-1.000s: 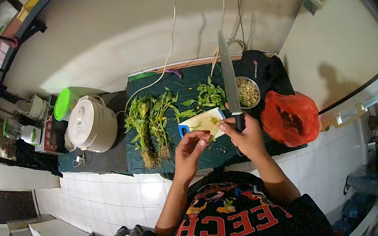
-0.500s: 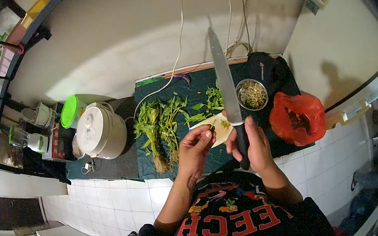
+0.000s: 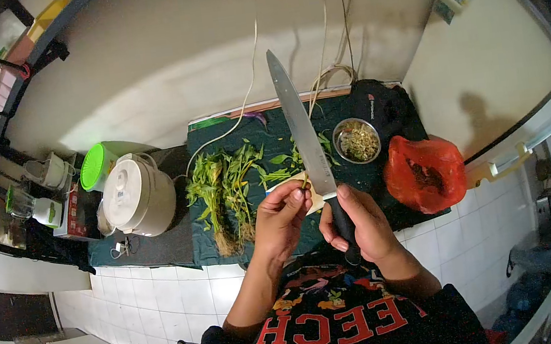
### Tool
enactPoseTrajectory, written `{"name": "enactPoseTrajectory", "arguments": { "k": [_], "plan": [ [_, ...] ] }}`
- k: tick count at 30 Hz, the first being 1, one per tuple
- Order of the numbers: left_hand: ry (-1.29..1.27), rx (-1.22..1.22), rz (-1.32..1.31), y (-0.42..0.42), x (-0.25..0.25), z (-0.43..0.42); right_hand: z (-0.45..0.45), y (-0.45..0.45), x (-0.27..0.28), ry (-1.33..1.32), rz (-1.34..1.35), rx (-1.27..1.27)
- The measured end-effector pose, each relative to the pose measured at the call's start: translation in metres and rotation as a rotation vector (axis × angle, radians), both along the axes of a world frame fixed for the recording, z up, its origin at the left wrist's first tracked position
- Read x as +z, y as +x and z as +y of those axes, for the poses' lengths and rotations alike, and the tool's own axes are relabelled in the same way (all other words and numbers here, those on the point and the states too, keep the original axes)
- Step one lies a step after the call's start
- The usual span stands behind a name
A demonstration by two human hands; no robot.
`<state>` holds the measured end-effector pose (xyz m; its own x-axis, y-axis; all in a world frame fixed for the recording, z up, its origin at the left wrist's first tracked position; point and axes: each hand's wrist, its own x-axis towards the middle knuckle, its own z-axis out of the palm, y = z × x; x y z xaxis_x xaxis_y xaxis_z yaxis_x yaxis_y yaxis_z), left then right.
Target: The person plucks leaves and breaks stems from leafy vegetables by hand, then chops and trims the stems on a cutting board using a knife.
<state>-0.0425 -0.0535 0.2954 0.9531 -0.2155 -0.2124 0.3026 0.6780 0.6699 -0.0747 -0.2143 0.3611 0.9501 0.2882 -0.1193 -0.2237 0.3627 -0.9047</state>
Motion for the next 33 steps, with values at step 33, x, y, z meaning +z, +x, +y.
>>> {"name": "enactPoseTrajectory", "arguments": {
  "k": [33],
  "plan": [
    [0.136, 0.023, -0.171, 0.006, 0.010, -0.004, -0.009, -0.009, 0.006, 0.001, -0.013, 0.079]
  ]
}}
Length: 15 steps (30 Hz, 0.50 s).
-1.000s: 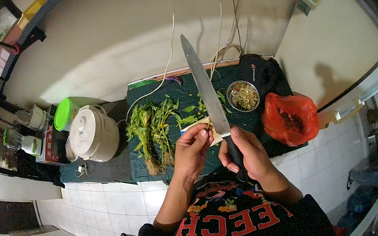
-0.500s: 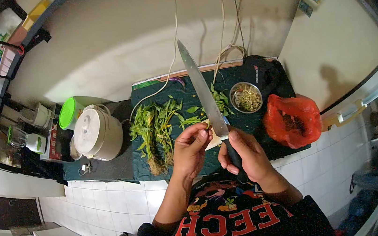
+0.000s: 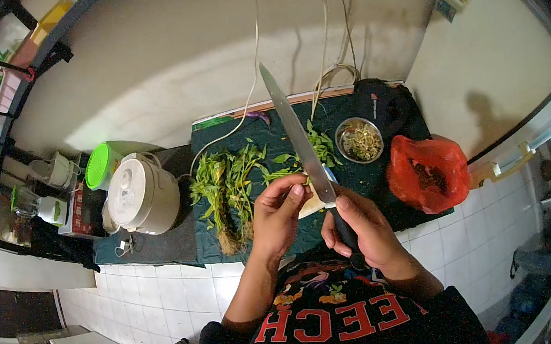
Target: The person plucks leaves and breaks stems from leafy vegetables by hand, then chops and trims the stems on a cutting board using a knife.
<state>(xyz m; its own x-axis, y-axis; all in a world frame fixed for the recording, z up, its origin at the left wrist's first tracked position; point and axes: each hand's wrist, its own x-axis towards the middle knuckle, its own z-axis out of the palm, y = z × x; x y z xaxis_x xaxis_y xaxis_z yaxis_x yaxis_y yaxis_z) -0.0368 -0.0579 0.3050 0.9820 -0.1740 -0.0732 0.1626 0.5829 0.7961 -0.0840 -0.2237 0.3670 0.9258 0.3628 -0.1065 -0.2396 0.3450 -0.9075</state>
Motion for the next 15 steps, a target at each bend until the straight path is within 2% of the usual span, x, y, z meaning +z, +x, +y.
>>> {"name": "enactPoseTrajectory", "arguments": {
  "k": [5, 10, 15],
  "plan": [
    [0.105, 0.025, -0.060, -0.0029, 0.0034, -0.0044, 0.0005, -0.0009, -0.0048, -0.011, -0.004, -0.022],
    [0.233, 0.128, -0.243, -0.0003, -0.0034, -0.0060, 0.0007, -0.0024, -0.0006, 0.027, 0.030, 0.012],
    [0.173, 0.126, -0.271, -0.0030, 0.0013, -0.0059, 0.0039, -0.0038, -0.0003, 0.042, 0.039, 0.031]
  ]
}}
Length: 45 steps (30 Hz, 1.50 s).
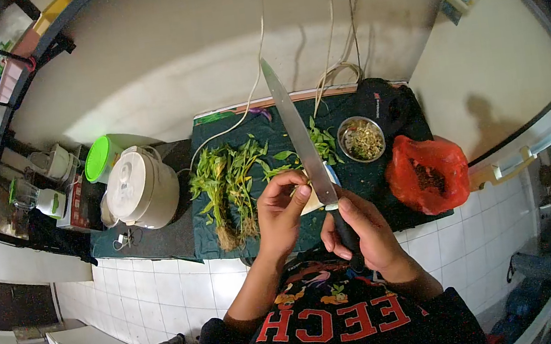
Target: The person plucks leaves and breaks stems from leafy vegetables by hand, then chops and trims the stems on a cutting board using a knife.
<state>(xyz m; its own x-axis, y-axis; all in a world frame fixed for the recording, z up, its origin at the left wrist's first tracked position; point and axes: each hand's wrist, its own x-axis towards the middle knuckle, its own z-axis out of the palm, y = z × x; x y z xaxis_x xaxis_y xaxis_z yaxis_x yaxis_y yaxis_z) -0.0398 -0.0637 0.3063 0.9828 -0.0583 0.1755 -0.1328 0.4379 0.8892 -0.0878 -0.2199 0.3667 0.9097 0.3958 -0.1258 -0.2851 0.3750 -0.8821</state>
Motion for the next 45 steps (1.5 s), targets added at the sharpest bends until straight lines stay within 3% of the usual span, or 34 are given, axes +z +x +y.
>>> {"name": "enactPoseTrajectory", "arguments": {
  "k": [13, 23, 25, 26, 28, 36, 45],
  "plan": [
    [0.093, 0.190, -0.176, -0.003, -0.008, -0.004, 0.009, -0.004, 0.000, -0.001, -0.002, 0.006],
    [0.114, 0.175, -0.284, -0.002, -0.013, -0.005, 0.010, -0.007, -0.006, 0.037, 0.031, -0.021],
    [-0.091, 0.125, -0.031, -0.006, -0.003, -0.006, 0.007, -0.008, -0.008, -0.029, -0.113, -0.040],
    [-0.092, 0.127, -0.032, -0.005, -0.001, -0.001, 0.006, -0.008, -0.009, -0.029, -0.114, -0.039],
    [-0.186, -0.249, 0.226, -0.006, 0.002, 0.013, 0.005, -0.010, -0.012, -0.093, -0.174, -0.061],
    [-0.262, -0.233, 0.270, -0.005, 0.001, 0.017, 0.002, -0.011, -0.016, -0.090, -0.157, -0.002],
    [-0.160, -0.257, 0.175, -0.004, 0.005, 0.025, -0.002, -0.012, -0.016, -0.079, -0.146, 0.058]
  ]
}}
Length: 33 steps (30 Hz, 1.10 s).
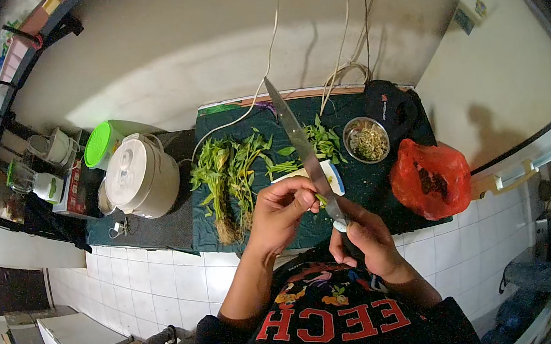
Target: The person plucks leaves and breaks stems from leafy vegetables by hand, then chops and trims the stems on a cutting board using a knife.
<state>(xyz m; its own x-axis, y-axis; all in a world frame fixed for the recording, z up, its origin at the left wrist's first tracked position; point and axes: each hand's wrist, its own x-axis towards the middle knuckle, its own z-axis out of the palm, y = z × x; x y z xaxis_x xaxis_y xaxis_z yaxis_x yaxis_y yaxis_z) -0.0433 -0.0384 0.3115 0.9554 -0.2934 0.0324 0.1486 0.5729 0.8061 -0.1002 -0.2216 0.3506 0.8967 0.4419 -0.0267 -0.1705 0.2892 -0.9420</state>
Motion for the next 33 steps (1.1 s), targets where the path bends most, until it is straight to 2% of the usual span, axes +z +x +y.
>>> {"name": "enactPoseTrajectory", "arguments": {
  "k": [5, 12, 18, 20, 23, 33],
  "plan": [
    [0.115, 0.007, -0.096, 0.001, 0.005, 0.000, -0.002, 0.000, -0.007, 0.004, 0.002, 0.009],
    [0.119, -0.020, -0.161, 0.003, 0.006, 0.004, 0.000, 0.000, -0.012, 0.013, 0.009, 0.012],
    [0.093, -0.018, -0.128, 0.002, 0.010, 0.000, -0.005, -0.001, -0.019, 0.038, -0.060, 0.014],
    [-0.052, -0.002, 0.096, 0.004, 0.015, -0.001, -0.006, 0.000, -0.018, 0.029, -0.072, 0.010],
    [-0.025, 0.040, 0.156, 0.003, 0.005, 0.001, -0.006, 0.000, -0.019, 0.010, -0.110, 0.002],
    [0.002, 0.050, 0.123, -0.005, 0.012, -0.001, -0.002, -0.001, -0.020, -0.001, -0.065, -0.002]
  ]
}}
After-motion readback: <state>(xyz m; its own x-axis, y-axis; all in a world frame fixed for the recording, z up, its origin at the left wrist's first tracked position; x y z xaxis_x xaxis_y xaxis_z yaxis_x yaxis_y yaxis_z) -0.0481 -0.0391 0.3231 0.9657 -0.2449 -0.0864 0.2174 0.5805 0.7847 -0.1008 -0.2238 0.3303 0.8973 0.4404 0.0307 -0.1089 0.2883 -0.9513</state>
